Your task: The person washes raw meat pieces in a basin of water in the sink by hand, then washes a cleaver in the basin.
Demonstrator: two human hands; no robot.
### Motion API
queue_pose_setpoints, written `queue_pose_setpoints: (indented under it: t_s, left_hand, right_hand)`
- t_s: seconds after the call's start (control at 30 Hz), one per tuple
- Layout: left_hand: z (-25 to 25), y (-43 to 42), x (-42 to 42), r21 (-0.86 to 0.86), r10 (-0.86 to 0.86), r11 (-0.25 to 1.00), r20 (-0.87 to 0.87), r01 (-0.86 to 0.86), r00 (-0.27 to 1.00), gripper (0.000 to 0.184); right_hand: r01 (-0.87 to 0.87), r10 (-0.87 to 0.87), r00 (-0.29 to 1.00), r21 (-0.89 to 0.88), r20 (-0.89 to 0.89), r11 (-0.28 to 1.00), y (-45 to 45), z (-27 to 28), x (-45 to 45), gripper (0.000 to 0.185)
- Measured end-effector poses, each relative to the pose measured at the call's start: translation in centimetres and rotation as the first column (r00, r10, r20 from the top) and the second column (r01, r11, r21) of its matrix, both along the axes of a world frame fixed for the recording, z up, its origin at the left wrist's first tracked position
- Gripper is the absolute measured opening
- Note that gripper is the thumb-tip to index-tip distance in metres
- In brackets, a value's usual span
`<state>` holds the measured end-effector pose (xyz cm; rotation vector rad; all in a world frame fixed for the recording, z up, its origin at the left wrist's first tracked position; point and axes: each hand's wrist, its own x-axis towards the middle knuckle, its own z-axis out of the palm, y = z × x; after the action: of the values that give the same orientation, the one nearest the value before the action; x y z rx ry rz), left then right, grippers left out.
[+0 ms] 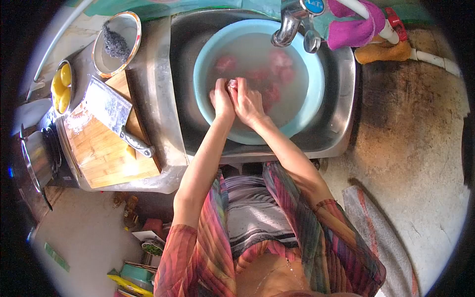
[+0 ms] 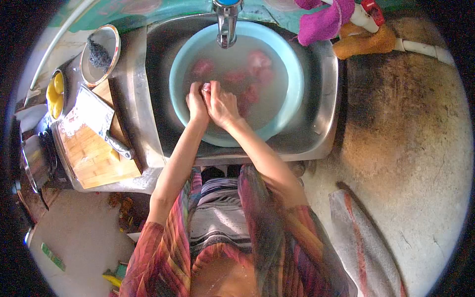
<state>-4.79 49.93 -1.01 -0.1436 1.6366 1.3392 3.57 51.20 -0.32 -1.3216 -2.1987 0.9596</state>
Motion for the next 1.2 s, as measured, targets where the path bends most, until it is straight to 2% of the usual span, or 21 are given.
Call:
queue_pose_setpoints:
  t_s: [0.2, 0.23, 0.27, 0.33, 0.4, 0.43, 0.47, 0.5, 0.53, 0.6, 0.67, 0.8, 0.83, 0.87, 0.9, 0.97, 1.0, 1.03, 1.07, 1.13, 1.2]
  left_hand:
    - [-1.4, 0.4, 0.2, -0.008, 0.129, 0.991, 0.274, -0.132, 0.953, 0.048]
    - [-1.9, 0.3, 0.2, 0.028, 0.068, 0.996, 0.294, -0.08, 0.953, 0.05]
    - [-2.9, 0.0, 0.2, 0.062, 0.005, 0.998, 0.31, -0.025, 0.951, 0.052]
    - [-2.9, 0.0, 1.3, -0.095, 0.031, 0.995, -0.001, -0.031, 1.0, 0.048]
    - [-4.8, -0.5, 0.7, -0.063, -0.064, 0.996, 0.076, 0.069, 0.995, 0.059]
    - [-3.4, -0.5, 0.9, -0.059, -0.079, 0.995, 0.08, 0.084, 0.994, 0.059]
    - [-0.6, -0.5, 1.0, -0.07, -0.25, 0.968, -0.143, 0.243, 0.957, 0.061]
    - [1.1, -0.4, 1.1, -0.111, -0.394, 0.918, -0.36, 0.38, 0.846, 0.065]
    - [1.0, -0.6, 1.2, -0.103, -0.395, 0.917, -0.365, 0.385, 0.843, 0.065]
    - [-0.2, -2.0, 1.1, -0.196, -0.466, 0.829, -0.76, 0.523, 0.453, 0.072]
    - [0.0, -3.0, 1.0, -0.218, -0.467, 0.814, -0.796, 0.538, 0.384, 0.076]
    - [-3.3, -4.0, 1.0, -0.282, -0.581, 0.797, -0.599, 0.534, 0.551, 0.072]
    - [-3.3, -3.7, 0.9, -0.23, -0.591, 0.803, -0.187, 0.55, 0.785, 0.062]
    - [-3.4, -3.5, 0.8, -0.175, -0.487, 0.823, 0.272, 0.541, 0.83, 0.052]
    - [-3.5, -3.8, 1.7, 0.022, -0.28, 0.954, 0.422, 0.299, 0.862, 0.032]
    - [-3.5, -3.1, 1.2, 0.032, -0.317, 0.938, 0.479, 0.345, 0.818, 0.029]
    - [-3.7, -2.9, 0.8, 0.037, -0.343, 0.922, 0.536, 0.385, 0.771, 0.027]
    - [-3.2, -3.2, 0.7, 0.038, -0.341, 0.923, 0.538, 0.382, 0.771, 0.027]
    - [-2.7, -3.2, 0.6, 0.134, -0.355, 0.929, 0.585, 0.345, 0.729, 0.029]
    - [-1.8, -3.5, 0.5, 0.222, -0.375, 0.926, 0.636, 0.306, 0.674, 0.031]
    - [-0.3, -3.5, 0.2, 0.339, -0.461, 0.884, 0.514, 0.323, 0.723, 0.031]
  right_hand:
    - [-0.079, 0.078, 0.997, -0.018, -0.011, 0.997, 2.3, -2.5, 0.9, 0.033]
    - [-0.112, 0.096, 0.985, 0.107, 0.142, 0.988, 3.4, -2.0, 1.3, 0.036]
    - [-0.1, 0.112, 0.953, -0.054, 0.283, 0.993, 4.3, -1.0, 1.4, 0.037]
    - [0.025, -0.031, 0.911, 0.019, 0.411, 1.0, 3.9, 0.7, 0.7, 0.036]
    - [-0.131, 0.088, 0.973, 0.199, 0.212, 0.971, 2.4, -2.3, 1.5, 0.036]
    - [-0.302, 0.241, 0.864, 0.073, 0.442, 0.95, 2.2, -2.5, 2.2, 0.037]
    - [-0.289, 0.224, 0.866, 0.08, 0.447, 0.954, 2.6, -2.2, 2.8, 0.037]
    - [-0.306, 0.212, 0.86, 0.137, 0.464, 0.942, 3.4, -1.9, 3.4, 0.037]
    - [-0.326, 0.202, 0.854, 0.19, 0.479, 0.926, 3.9, -1.5, 4.0, 0.036]
    - [-0.372, 0.274, 0.832, 0.12, 0.482, 0.92, 4.5, -0.2, 6.3, 0.038]
    - [-0.44, 0.268, 0.788, 0.201, 0.555, 0.876, 5.5, 1.2, 9.3, 0.043]
    - [-0.246, 0.281, 0.774, -0.139, 0.567, 0.959, 2.3, 2.2, 9.8, 0.068]
    - [-0.246, 0.305, 0.758, -0.181, 0.576, 0.952, 1.4, 1.8, 9.3, 0.073]
    - [-0.254, 0.328, 0.748, -0.207, 0.577, 0.945, 1.1, 1.6, 8.4, 0.071]
    - [-0.189, 0.27, 0.798, -0.203, 0.538, 0.961, 0.8, 1.2, 7.3, 0.071]
    - [-0.12, 0.207, 0.841, -0.2, 0.499, 0.972, 0.7, 0.9, 6.4, 0.07]
    - [-0.093, 0.154, 0.979, -0.377, 0.133, 0.922, 1.2, 0.7, 6.1, 0.067]
    - [-0.133, 0.006, 0.973, -0.54, -0.23, 0.831, 1.4, 0.6, 5.9, 0.063]
    - [-0.187, -0.116, 0.917, -0.669, -0.382, 0.719, 1.5, 0.4, 6.0, 0.056]
    - [-0.281, -0.303, 0.831, -0.822, -0.467, 0.496, 1.9, 1.9, 7.3, 0.056]
    - [-0.354, -0.309, 0.759, -0.761, -0.574, 0.544, 2.1, 2.7, 7.9, 0.053]
